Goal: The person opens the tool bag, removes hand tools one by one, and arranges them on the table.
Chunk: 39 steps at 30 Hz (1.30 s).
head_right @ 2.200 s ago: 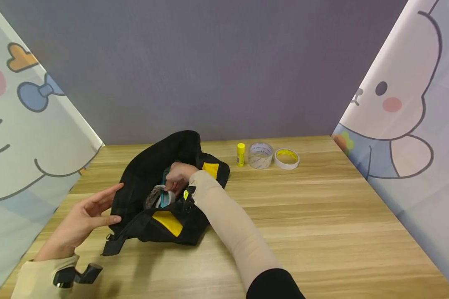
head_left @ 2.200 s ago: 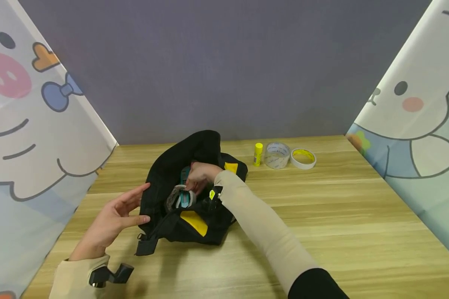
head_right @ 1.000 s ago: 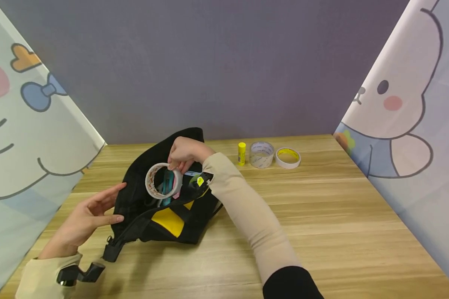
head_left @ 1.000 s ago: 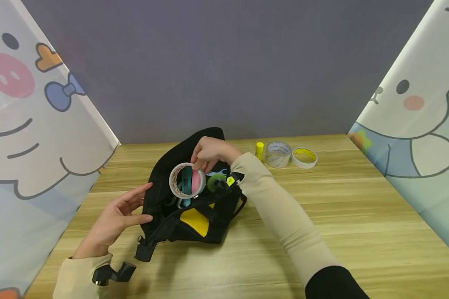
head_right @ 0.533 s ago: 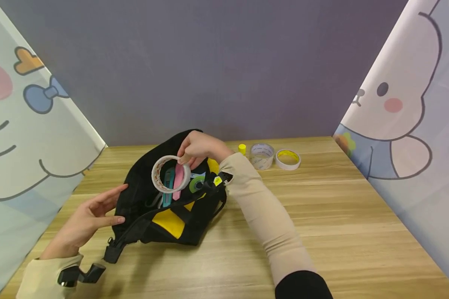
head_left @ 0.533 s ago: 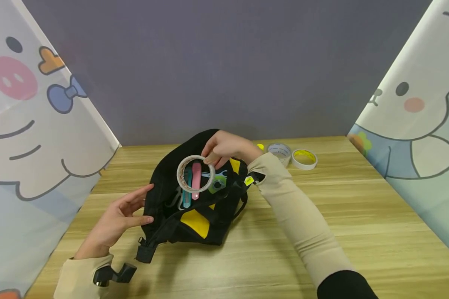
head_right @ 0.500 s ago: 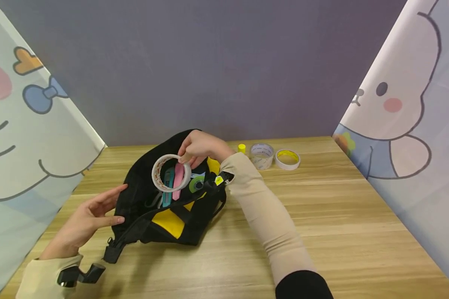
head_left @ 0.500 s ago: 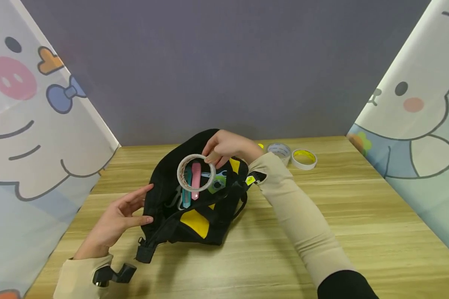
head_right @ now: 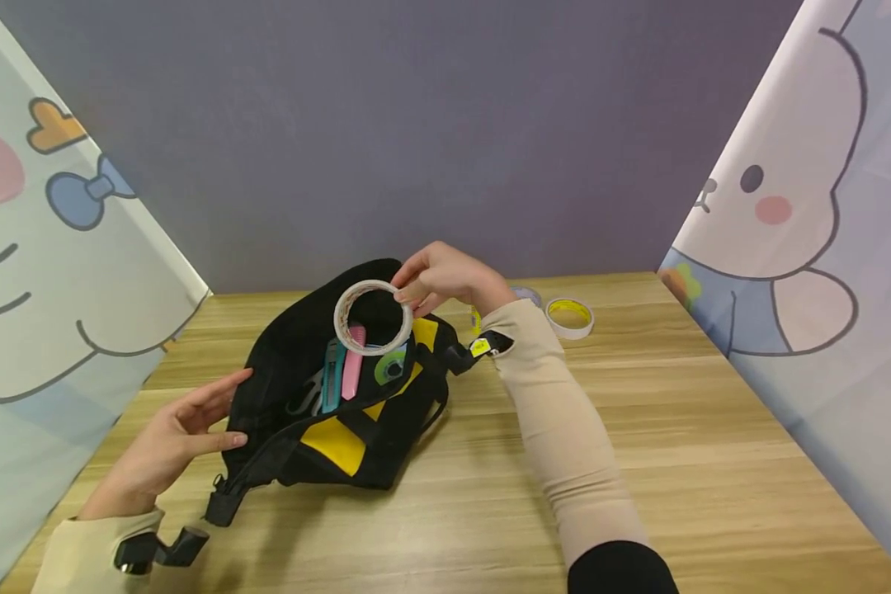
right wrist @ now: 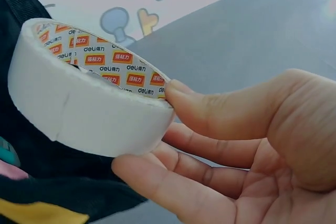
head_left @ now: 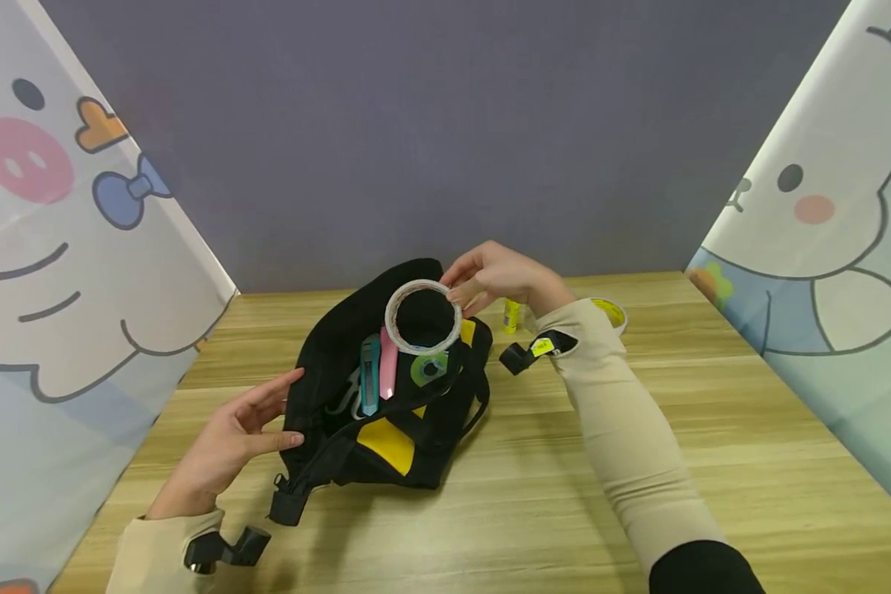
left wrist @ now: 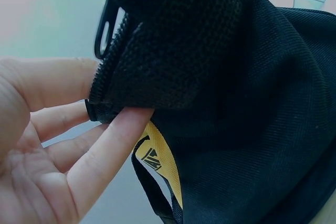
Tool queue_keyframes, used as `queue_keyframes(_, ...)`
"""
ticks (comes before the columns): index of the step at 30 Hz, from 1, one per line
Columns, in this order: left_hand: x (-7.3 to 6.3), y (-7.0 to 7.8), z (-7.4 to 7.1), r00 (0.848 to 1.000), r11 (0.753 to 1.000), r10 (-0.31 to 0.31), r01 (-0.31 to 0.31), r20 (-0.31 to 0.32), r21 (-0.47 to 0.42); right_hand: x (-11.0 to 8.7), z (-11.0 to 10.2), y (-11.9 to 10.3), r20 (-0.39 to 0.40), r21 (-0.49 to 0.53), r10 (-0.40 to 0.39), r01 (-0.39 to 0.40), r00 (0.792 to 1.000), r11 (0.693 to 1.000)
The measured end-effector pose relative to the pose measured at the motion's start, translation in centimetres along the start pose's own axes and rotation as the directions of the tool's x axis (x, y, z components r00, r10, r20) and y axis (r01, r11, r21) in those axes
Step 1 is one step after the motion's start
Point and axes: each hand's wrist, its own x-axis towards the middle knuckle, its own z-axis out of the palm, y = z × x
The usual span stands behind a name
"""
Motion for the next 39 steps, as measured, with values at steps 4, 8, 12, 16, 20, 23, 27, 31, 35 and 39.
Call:
queue_keyframes(4,0.2,0.0,0.1,1.0,1.0,-0.011,0.011,-0.002,-0.002,-0.6,-1.2,0.7,-0.029,0.032,0.002,-0.001,1.0,0.999)
queue_keyframes(8,0.2,-0.1,0.2,1.0,1.0,-0.024,0.024,-0.003,0.006,-1.3,-2.1,1.6,-0.061,0.069,-0.004,0.008,0.998,0.998)
queue_keyframes(12,0.3,0.0,0.3,1.0,1.0,-0.027,0.027,0.001,0.015,-2.0,-3.3,2.5,-0.1,0.085,-0.016,0.025,0.995,0.996)
queue_keyframes(16,0.4,0.0,0.3,1.0,1.0,-0.013,0.013,0.006,0.015,-2.9,-4.4,3.3,-0.144,0.1,-0.028,0.043,0.989,0.994)
queue_keyframes(20,0.5,0.1,0.3,1.0,1.0,-0.007,0.007,0.017,0.006,-4.0,-5.5,4.2,-0.191,0.13,-0.043,0.069,0.981,0.989)
queue_keyframes(23,0.4,0.2,0.3,1.0,1.0,-0.008,0.008,0.019,0.01,-4.9,-6.2,5.1,-0.244,0.168,-0.036,0.078,0.969,0.983)
queue_keyframes(27,0.4,0.2,0.4,1.0,1.0,-0.012,0.012,0.017,0.019,-5.8,-7.1,6.2,-0.308,0.204,-0.024,0.09,0.951,0.975)
queue_keyframes(31,0.4,0.2,0.3,1.0,0.999,-0.021,0.021,0.013,0.025,-6.8,-7.8,7.0,-0.358,0.22,-0.005,0.089,0.934,0.971)
queue_keyframes(35,0.4,0.2,0.3,0.999,0.999,-0.034,0.034,0.008,0.032,-7.8,-8.5,8.0,-0.409,0.259,0.007,0.109,0.913,0.96)
queue_keyframes(39,0.4,0.2,0.3,0.999,0.999,-0.037,0.037,0.006,0.033,-8.6,-9.2,9.4,-0.458,0.34,0.002,0.173,0.889,0.924)
